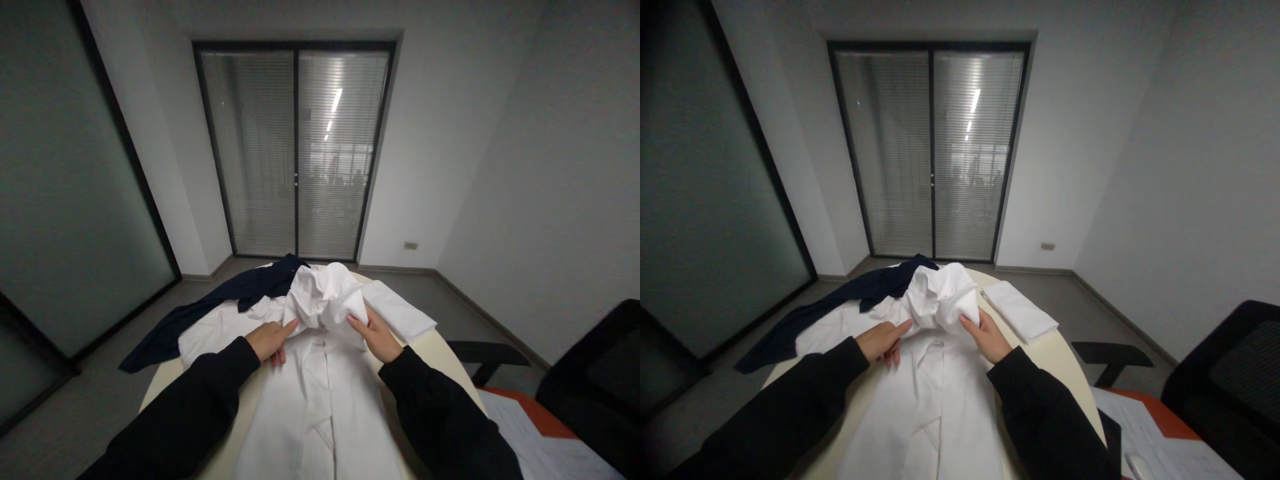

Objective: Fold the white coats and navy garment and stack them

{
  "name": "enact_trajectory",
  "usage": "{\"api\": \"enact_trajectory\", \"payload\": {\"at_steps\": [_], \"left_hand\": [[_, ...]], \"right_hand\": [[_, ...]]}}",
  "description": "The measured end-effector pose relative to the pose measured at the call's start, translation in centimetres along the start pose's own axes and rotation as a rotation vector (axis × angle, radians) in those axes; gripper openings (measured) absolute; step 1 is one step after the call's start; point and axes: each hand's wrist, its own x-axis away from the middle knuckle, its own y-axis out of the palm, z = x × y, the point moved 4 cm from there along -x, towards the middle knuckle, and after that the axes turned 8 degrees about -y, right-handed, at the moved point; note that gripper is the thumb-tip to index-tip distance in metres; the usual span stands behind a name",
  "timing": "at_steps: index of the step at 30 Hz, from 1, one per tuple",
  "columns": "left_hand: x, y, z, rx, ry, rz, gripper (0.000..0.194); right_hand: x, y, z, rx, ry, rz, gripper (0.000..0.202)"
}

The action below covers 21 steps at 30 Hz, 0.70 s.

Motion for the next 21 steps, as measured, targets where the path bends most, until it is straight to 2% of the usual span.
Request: {"api": "enact_trajectory", "payload": {"at_steps": [3, 7, 9, 12, 14, 15, 16, 18, 20, 21], "left_hand": [[0.3, 1.5, -0.1, -0.090, 0.163, -0.046, 0.064], [1.0, 4.3, -0.5, -0.270, 0.535, -0.039, 0.032], [1.2, 5.9, -1.0, -0.381, 0.642, 0.029, 0.037], [1.3, 7.7, -1.6, -0.512, 0.685, 0.101, 0.052], [1.4, 8.2, -1.6, -0.497, 0.750, 0.094, 0.053], [1.3, 8.1, -1.6, -0.458, 0.780, 0.084, 0.047], [1.1, 7.8, -1.5, -0.410, 0.783, 0.086, 0.037], [0.3, 6.4, -1.7, -0.289, 0.677, 0.175, 0.021], [-0.8, 4.6, -2.1, -0.098, 0.498, 0.285, 0.021], [-1.3, 3.9, -2.3, 0.036, 0.416, 0.285, 0.023]], "right_hand": [[-0.1, 0.1, 0.1, -0.003, -0.005, 0.012, 0.048], [-0.2, 0.2, -0.2, -0.005, -0.024, 0.011, 0.046], [-0.2, 0.0, -0.1, -0.005, -0.007, 0.032, 0.046], [-0.1, -0.4, 0.4, -0.009, 0.018, 0.083, 0.048], [-0.1, -0.7, 0.7, -0.013, 0.020, 0.113, 0.048], [-0.1, -0.8, 0.8, -0.017, 0.020, 0.126, 0.047], [0.0, -0.9, 0.9, -0.024, 0.023, 0.134, 0.047], [0.1, -0.9, 1.0, -0.047, 0.036, 0.139, 0.047], [0.3, -0.8, 0.8, -0.068, 0.044, 0.132, 0.047], [0.4, -0.7, 0.7, -0.073, 0.043, 0.127, 0.047]]}}
